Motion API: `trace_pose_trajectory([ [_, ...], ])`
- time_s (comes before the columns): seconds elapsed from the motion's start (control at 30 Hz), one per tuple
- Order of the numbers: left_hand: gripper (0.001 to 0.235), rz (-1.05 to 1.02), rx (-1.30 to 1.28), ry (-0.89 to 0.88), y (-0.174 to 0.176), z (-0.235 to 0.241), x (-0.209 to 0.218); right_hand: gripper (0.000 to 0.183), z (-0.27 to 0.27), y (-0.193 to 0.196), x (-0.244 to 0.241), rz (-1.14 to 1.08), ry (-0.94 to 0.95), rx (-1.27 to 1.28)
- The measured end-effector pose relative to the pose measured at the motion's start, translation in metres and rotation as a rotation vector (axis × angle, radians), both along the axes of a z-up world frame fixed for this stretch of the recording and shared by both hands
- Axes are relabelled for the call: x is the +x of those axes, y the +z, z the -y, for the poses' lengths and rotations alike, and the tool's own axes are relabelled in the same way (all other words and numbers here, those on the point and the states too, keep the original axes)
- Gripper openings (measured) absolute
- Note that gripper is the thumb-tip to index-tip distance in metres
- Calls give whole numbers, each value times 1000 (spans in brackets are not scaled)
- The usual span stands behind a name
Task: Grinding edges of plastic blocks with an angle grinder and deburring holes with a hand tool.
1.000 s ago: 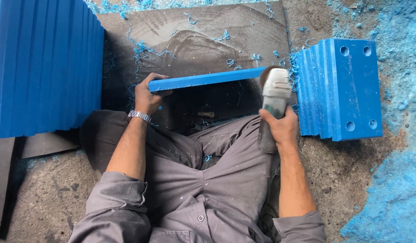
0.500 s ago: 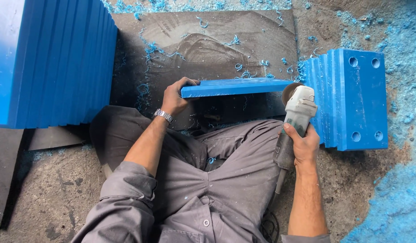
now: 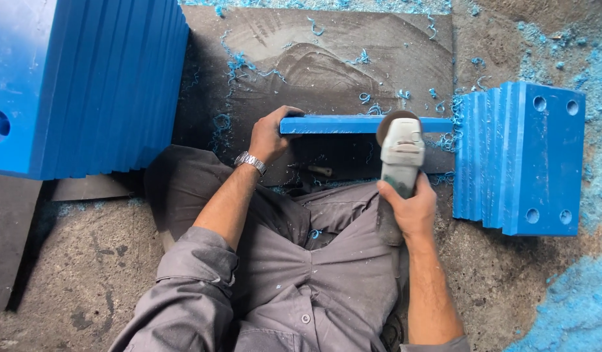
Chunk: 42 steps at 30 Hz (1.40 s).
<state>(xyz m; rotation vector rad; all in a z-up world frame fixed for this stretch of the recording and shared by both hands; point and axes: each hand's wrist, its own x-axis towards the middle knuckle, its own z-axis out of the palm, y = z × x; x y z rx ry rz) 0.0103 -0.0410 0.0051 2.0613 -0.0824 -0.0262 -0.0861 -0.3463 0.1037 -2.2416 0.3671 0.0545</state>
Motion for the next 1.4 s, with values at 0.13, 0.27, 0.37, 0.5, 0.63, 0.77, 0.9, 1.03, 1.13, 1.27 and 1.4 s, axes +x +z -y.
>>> trace_pose_trajectory([
  [0.13,41,-3,-10,13,-5,-2,3,68,-53,0,4,14,171,-4],
  [0.27,41,-3,-22,5,-9,-2,2,72,-82,5,5,7,264,132],
  [0.37,40,-9,-37,12,-9,-3,3,69,-72,11,4,-44,215,131],
  [0.5,41,-15,-48,26,-6,-2,1,61,-33,5,-2,-105,-12,106],
  [0.63,45,-23,-39,34,-14,1,3,62,-27,4,2,-7,-88,136],
  [0.77,48,-17,6,42,-32,2,1,63,-68,13,2,-45,54,22],
  [0.9,54,-53,32,49,-37,2,2,72,-115,9,6,10,305,86],
  [1.03,48,-65,31,53,-39,4,3,74,-126,12,7,-32,367,212],
  [1.13,52,-81,44,48,-37,3,2,70,-116,16,5,-34,346,190],
  [1.27,60,-27,30,49,-39,6,2,63,-94,21,3,-84,126,82],
  [1.4,58,7,50,47,-47,5,3,65,-100,21,4,-78,162,96],
])
